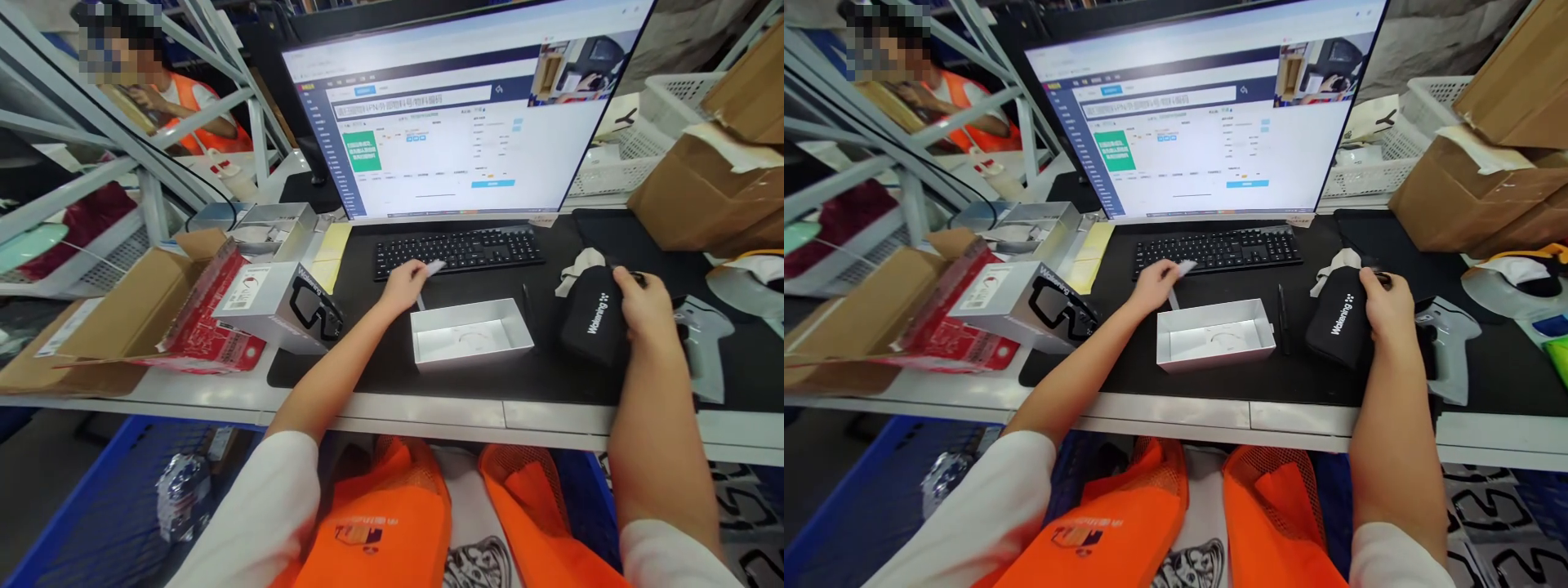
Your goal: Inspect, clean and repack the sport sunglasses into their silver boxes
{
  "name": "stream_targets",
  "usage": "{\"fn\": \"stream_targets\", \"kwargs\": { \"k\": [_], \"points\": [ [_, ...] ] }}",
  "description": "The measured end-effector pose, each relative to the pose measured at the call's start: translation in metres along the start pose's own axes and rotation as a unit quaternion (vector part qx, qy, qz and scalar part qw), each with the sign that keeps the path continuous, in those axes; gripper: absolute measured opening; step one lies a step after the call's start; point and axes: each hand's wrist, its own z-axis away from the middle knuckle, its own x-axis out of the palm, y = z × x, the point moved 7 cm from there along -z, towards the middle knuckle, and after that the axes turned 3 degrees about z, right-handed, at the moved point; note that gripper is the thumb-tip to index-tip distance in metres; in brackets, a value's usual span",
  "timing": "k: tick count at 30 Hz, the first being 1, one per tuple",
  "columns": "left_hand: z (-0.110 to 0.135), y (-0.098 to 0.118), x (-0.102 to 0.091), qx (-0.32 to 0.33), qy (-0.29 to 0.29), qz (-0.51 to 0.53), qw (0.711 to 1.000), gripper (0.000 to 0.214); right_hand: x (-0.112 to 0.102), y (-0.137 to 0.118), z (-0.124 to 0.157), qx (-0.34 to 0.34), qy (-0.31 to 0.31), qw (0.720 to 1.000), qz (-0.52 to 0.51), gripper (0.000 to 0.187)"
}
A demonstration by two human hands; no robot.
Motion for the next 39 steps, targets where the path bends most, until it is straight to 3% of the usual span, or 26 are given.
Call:
{"fn": "stream_targets", "kwargs": {
  "k": [3, 6, 8, 10, 11, 13, 15, 17, 19, 22, 31, 33, 35, 37, 39],
  "points": [
    [0.028, 0.015, -0.030, -0.003, 0.050, 0.077, 0.996, 0.027, -0.006, -0.008, 0.006, -0.004, 0.023, 0.998, 0.054, 0.039],
    [0.061, 0.023, -0.037, 0.002, 0.075, 0.186, 0.980, 0.024, -0.006, -0.065, 0.042, -0.177, 0.026, 0.982, 0.057, 0.034],
    [0.075, 0.020, -0.035, -0.007, 0.113, 0.220, 0.969, 0.022, 0.005, -0.107, 0.083, -0.290, -0.043, 0.956, 0.017, 0.035],
    [0.083, 0.015, -0.035, 0.002, 0.148, 0.207, 0.967, 0.018, 0.032, -0.137, 0.131, -0.366, -0.206, 0.907, 0.025, 0.032],
    [0.084, 0.014, -0.035, 0.015, 0.150, 0.184, 0.971, 0.020, 0.041, -0.146, 0.152, -0.389, -0.257, 0.883, 0.042, 0.031],
    [0.083, 0.014, -0.032, 0.040, 0.109, 0.145, 0.983, 0.023, 0.054, -0.151, 0.184, -0.417, -0.328, 0.844, 0.084, 0.027],
    [0.083, 0.016, -0.024, 0.056, 0.016, 0.146, 0.988, 0.024, 0.057, -0.149, 0.201, -0.434, -0.361, 0.817, 0.114, 0.027],
    [0.088, 0.023, -0.013, 0.073, -0.082, 0.171, 0.979, 0.043, 0.053, -0.146, 0.207, -0.453, -0.377, 0.798, 0.125, 0.032],
    [0.096, 0.031, -0.002, 0.096, -0.152, 0.186, 0.966, 0.059, 0.048, -0.145, 0.207, -0.467, -0.383, 0.788, 0.121, 0.040],
    [0.103, 0.033, 0.010, 0.103, -0.182, 0.208, 0.955, 0.064, 0.044, -0.147, 0.206, -0.472, -0.389, 0.785, 0.096, 0.043],
    [0.100, 0.003, 0.025, -0.029, -0.119, 0.251, 0.960, 0.065, 0.045, -0.153, 0.202, -0.486, -0.379, 0.784, 0.077, 0.039],
    [0.099, 0.003, 0.021, -0.040, -0.070, 0.269, 0.960, 0.067, 0.041, -0.156, 0.202, -0.509, -0.330, 0.792, 0.072, 0.034],
    [0.099, 0.004, 0.012, -0.036, -0.021, 0.271, 0.962, 0.068, 0.030, -0.164, 0.203, -0.546, -0.220, 0.808, 0.037, 0.028],
    [0.099, 0.009, 0.000, -0.018, 0.014, 0.247, 0.969, 0.071, 0.019, -0.172, 0.211, -0.586, -0.121, 0.801, -0.014, 0.026],
    [0.100, 0.014, -0.010, 0.002, 0.031, 0.205, 0.978, 0.072, 0.030, -0.180, 0.225, -0.621, -0.132, 0.772, -0.002, 0.024]
  ]
}}
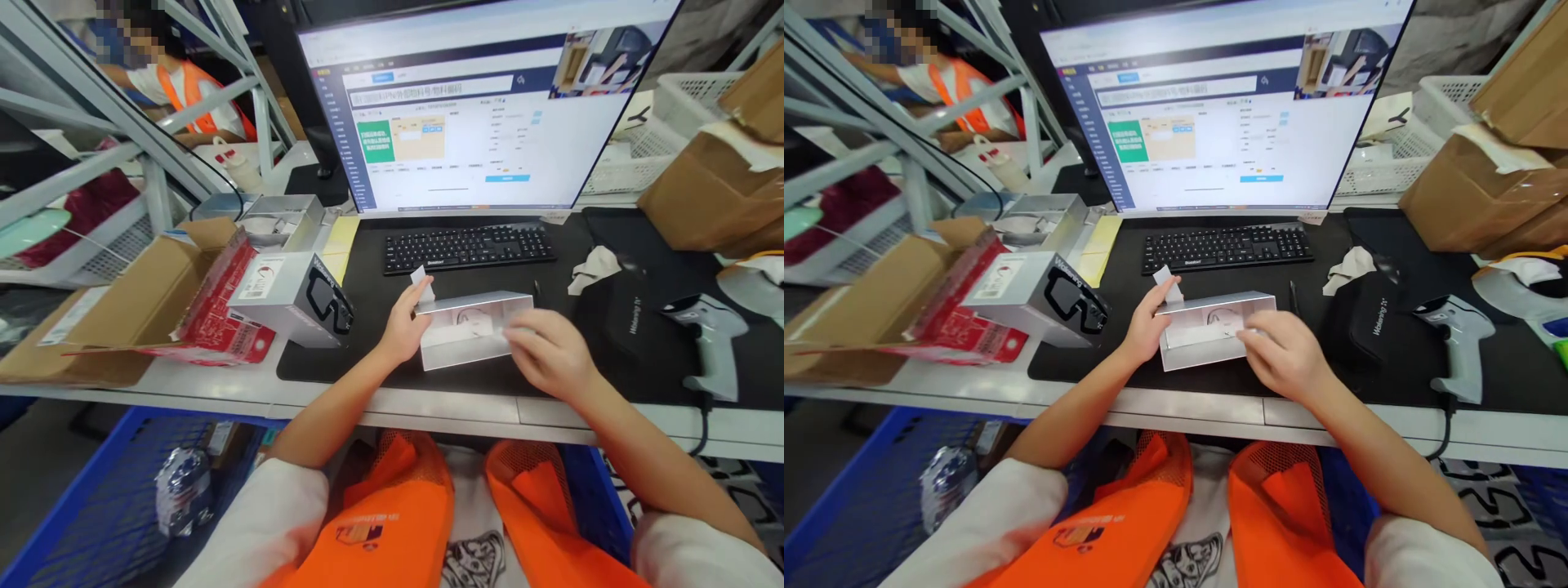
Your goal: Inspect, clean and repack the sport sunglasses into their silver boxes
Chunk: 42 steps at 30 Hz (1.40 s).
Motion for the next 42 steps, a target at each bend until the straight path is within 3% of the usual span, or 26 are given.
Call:
{"fn": "stream_targets", "kwargs": {
  "k": [2, 4, 5, 10, 20, 23, 26, 28, 30, 32, 34, 38, 42],
  "points": [
    [0.001, 0.006, -0.003, 0.020, -0.003, -0.033, 0.999, 0.072, 0.033, -0.007, -0.009, -0.012, -0.146, 0.989, 0.021, 0.029],
    [0.002, 0.011, -0.002, 0.043, -0.012, -0.046, 0.998, 0.071, 0.066, -0.005, -0.016, 0.003, -0.293, 0.954, 0.059, 0.040],
    [0.003, 0.012, -0.001, 0.054, -0.016, -0.050, 0.997, 0.071, 0.077, -0.002, -0.020, 0.012, -0.337, 0.939, 0.075, 0.044],
    [0.001, 0.008, -0.002, 0.059, -0.013, -0.057, 0.997, 0.070, 0.094, 0.006, -0.041, 0.005, -0.384, 0.914, 0.131, 0.046],
    [0.000, 0.007, -0.002, 0.032, -0.001, -0.051, 0.998, 0.071, 0.082, 0.004, -0.031, 0.019, -0.463, 0.861, 0.211, 0.050],
    [-0.003, 0.001, -0.002, -0.005, -0.001, -0.022, 1.000, 0.070, 0.068, 0.005, -0.027, 0.015, -0.452, 0.861, 0.233, 0.044],
    [-0.008, -0.008, -0.004, -0.036, 0.004, 0.004, 0.999, 0.070, 0.046, 0.010, -0.026, 0.042, -0.385, 0.894, 0.226, 0.031],
    [-0.012, -0.015, -0.005, -0.046, 0.010, 0.018, 0.999, 0.069, 0.031, 0.026, -0.022, 0.133, -0.318, 0.912, 0.224, 0.035],
    [-0.016, -0.021, -0.007, -0.047, 0.021, 0.035, 0.998, 0.068, 0.024, 0.047, -0.012, 0.254, -0.287, 0.901, 0.205, 0.052],
    [-0.021, -0.027, -0.011, -0.051, 0.046, 0.066, 0.995, 0.066, 0.031, 0.066, 0.000, 0.349, -0.303, 0.874, 0.153, 0.067],
    [-0.026, -0.036, -0.019, -0.067, 0.082, 0.108, 0.989, 0.063, 0.045, 0.079, 0.001, 0.394, -0.313, 0.860, 0.083, 0.065],
    [-0.035, -0.045, -0.042, -0.077, 0.137, 0.132, 0.979, 0.058, 0.077, 0.096, -0.022, 0.424, -0.274, 0.862, -0.043, 0.057],
    [-0.035, -0.033, -0.075, 0.010, 0.229, 0.102, 0.968, 0.054, 0.095, 0.101, -0.038, 0.445, -0.229, 0.860, -0.097, 0.057]
  ]
}}
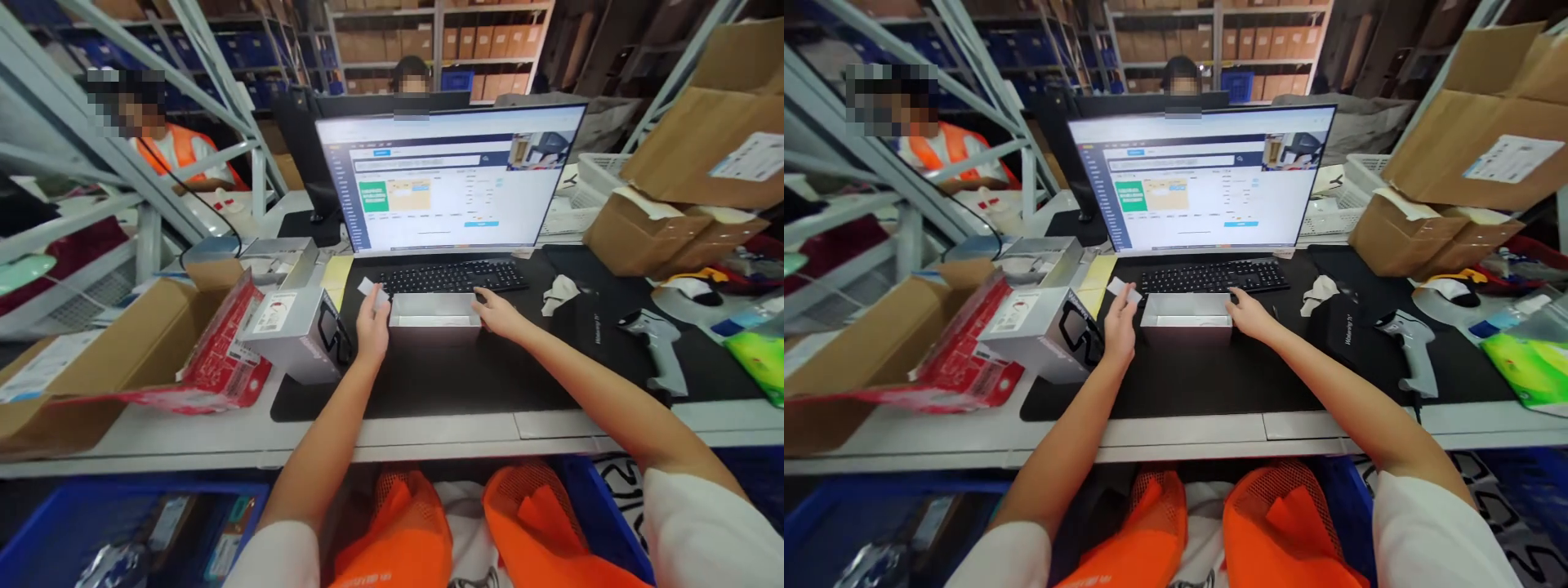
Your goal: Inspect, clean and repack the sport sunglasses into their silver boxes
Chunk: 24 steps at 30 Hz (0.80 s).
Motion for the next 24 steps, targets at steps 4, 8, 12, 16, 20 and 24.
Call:
{"fn": "stream_targets", "kwargs": {
  "k": [4, 8, 12, 16, 20, 24],
  "points": [
    [0.008, 0.020, -0.002, 0.061, -0.014, -0.030, 0.998, 0.049, -0.032, 0.020, 0.021, -0.003, 0.047, 0.998, -0.036, 0.056],
    [0.027, 0.044, 0.010, 0.142, -0.056, -0.098, 0.983, 0.046, -0.118, 0.103, 0.063, 0.093, 0.181, 0.979, 0.013, 0.046],
    [0.043, 0.061, 0.021, 0.213, -0.080, -0.135, 0.964, 0.028, -0.167, 0.192, 0.097, 0.263, 0.218, 0.939, 0.046, 0.059],
    [0.056, 0.065, 0.035, 0.247, -0.128, -0.135, 0.951, 0.016, -0.140, 0.203, 0.087, 0.253, 0.163, 0.954, 0.002, 0.085],
    [0.059, 0.056, 0.049, 0.197, -0.187, -0.126, 0.954, 0.027, -0.106, 0.182, 0.073, 0.214, 0.141, 0.966, -0.024, 0.097],
    [0.058, 0.050, 0.051, 0.168, -0.177, -0.145, 0.959, 0.030, -0.102, 0.162, 0.075, 0.132, 0.140, 0.975, -0.107, 0.089]
  ]
}}
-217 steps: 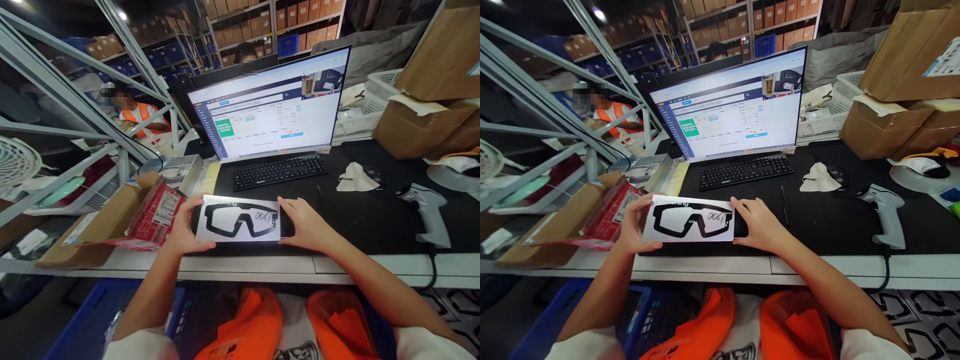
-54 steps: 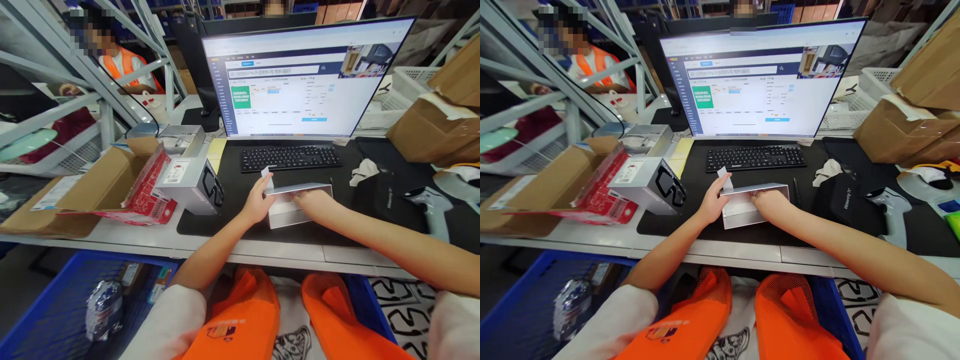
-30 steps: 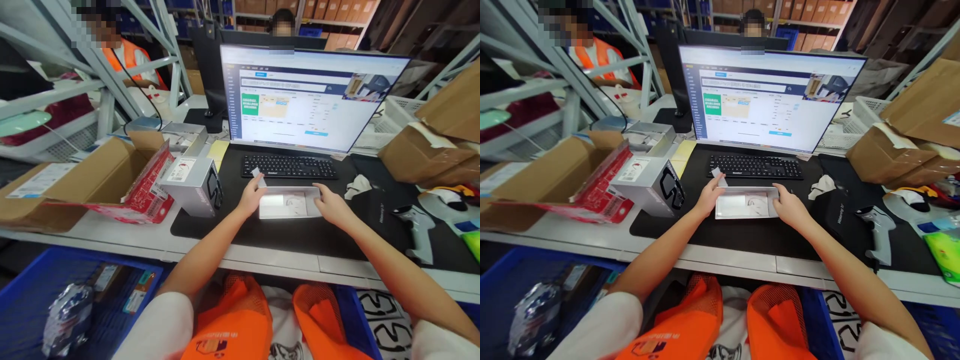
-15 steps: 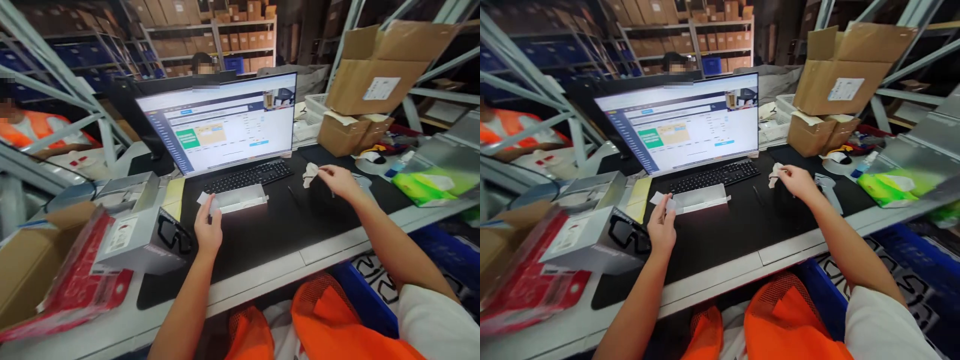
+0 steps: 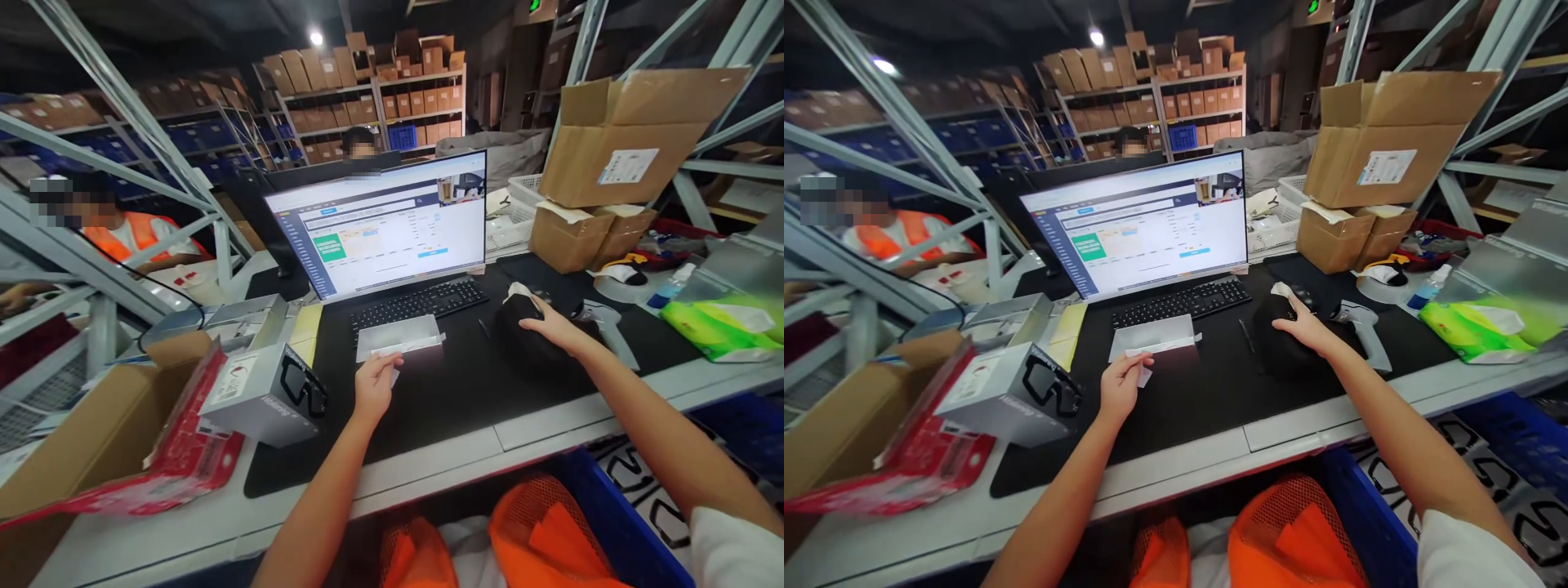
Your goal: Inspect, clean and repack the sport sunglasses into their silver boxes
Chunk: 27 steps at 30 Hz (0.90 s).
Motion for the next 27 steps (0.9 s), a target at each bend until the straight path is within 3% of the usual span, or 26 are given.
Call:
{"fn": "stream_targets", "kwargs": {
  "k": [2, 4, 7, 11, 14, 18, 23, 27],
  "points": [
    [0.002, 0.002, 0.002, 0.003, -0.008, -0.008, 1.000, 0.031, 0.008, -0.020, 0.011, -0.069, -0.071, 0.994, -0.049, 0.088],
    [0.007, 0.007, 0.008, 0.023, -0.042, -0.021, 0.999, 0.038, 0.028, -0.049, 0.031, -0.145, -0.186, 0.970, -0.063, 0.088],
    [0.019, 0.025, 0.025, 0.097, -0.152, -0.063, 0.982, 0.070, 0.067, -0.097, 0.066, -0.223, -0.337, 0.914, -0.044, 0.085],
    [0.035, 0.044, 0.040, 0.179, -0.268, -0.121, 0.939, 0.120, 0.111, -0.149, 0.090, -0.285, -0.416, 0.863, -0.019, 0.073],
    [0.036, 0.042, 0.041, 0.178, -0.288, -0.163, 0.927, 0.123, 0.127, -0.167, 0.087, -0.294, -0.436, 0.850, -0.037, 0.060],
    [0.032, 0.034, 0.039, 0.178, -0.285, -0.192, 0.922, 0.112, 0.127, -0.153, 0.078, -0.266, -0.431, 0.862, -0.010, 0.050],
    [0.027, 0.038, 0.033, 0.155, -0.262, -0.218, 0.927, 0.104, 0.095, -0.085, 0.068, -0.177, -0.320, 0.930, -0.038, 0.050],
    [0.023, 0.040, 0.024, 0.075, -0.265, -0.285, 0.918, 0.096, 0.094, -0.040, 0.085, -0.152, -0.269, 0.951, -0.023, 0.049]
  ]
}}
